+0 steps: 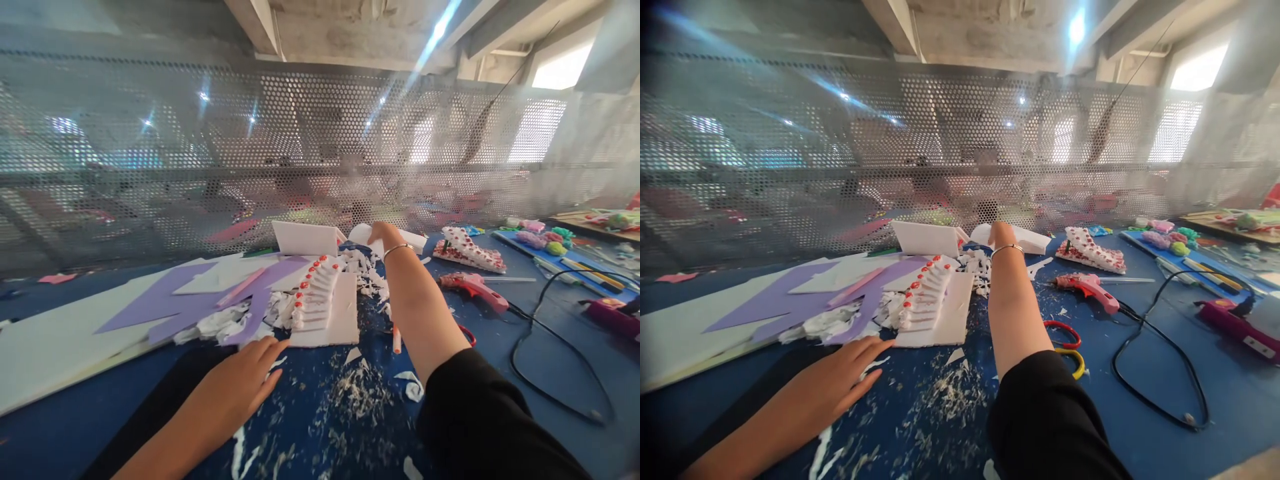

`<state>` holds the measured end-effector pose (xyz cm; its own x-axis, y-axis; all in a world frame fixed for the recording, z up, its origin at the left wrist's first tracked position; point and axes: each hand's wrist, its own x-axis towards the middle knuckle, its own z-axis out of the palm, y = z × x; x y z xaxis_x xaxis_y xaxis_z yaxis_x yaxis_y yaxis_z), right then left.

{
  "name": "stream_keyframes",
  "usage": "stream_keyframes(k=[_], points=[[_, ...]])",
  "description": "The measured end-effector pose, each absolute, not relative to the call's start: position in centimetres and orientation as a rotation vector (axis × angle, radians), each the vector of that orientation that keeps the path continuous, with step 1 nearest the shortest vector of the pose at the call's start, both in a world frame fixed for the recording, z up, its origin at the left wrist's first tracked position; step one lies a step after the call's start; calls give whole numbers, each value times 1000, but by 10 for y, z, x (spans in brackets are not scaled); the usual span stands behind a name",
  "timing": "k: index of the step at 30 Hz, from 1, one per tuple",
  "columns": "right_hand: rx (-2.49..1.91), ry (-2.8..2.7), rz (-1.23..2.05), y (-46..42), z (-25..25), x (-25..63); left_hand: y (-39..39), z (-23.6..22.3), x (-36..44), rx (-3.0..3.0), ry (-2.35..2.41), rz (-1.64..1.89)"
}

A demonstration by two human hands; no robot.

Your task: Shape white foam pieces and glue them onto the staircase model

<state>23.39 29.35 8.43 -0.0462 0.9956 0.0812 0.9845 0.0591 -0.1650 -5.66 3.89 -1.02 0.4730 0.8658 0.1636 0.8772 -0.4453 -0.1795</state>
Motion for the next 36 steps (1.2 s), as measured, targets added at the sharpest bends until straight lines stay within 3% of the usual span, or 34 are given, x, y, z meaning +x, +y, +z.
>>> stream_keyframes(k=[5,12,17,21,28,36], points=[[-2016,-2179,217,279,124,245,37,-5,-52,-2513,-1504,-66],[-1569,-2255,159,214,164,253,40,7,-52,-2578,-1460,-117],[-1313,-2262,311,145,139,258,29,29,-30,-2354,-1369,-520],[-1212,-2180,415,110,105,251,22,46,-5,-2651,-1436,-863],[-908,-2073,269,48,77,213,15,54,35,-3058,-1521,-1263],[-503,-2343,290,-10,70,209,-17,49,47,-3166,-1145,-1813]])
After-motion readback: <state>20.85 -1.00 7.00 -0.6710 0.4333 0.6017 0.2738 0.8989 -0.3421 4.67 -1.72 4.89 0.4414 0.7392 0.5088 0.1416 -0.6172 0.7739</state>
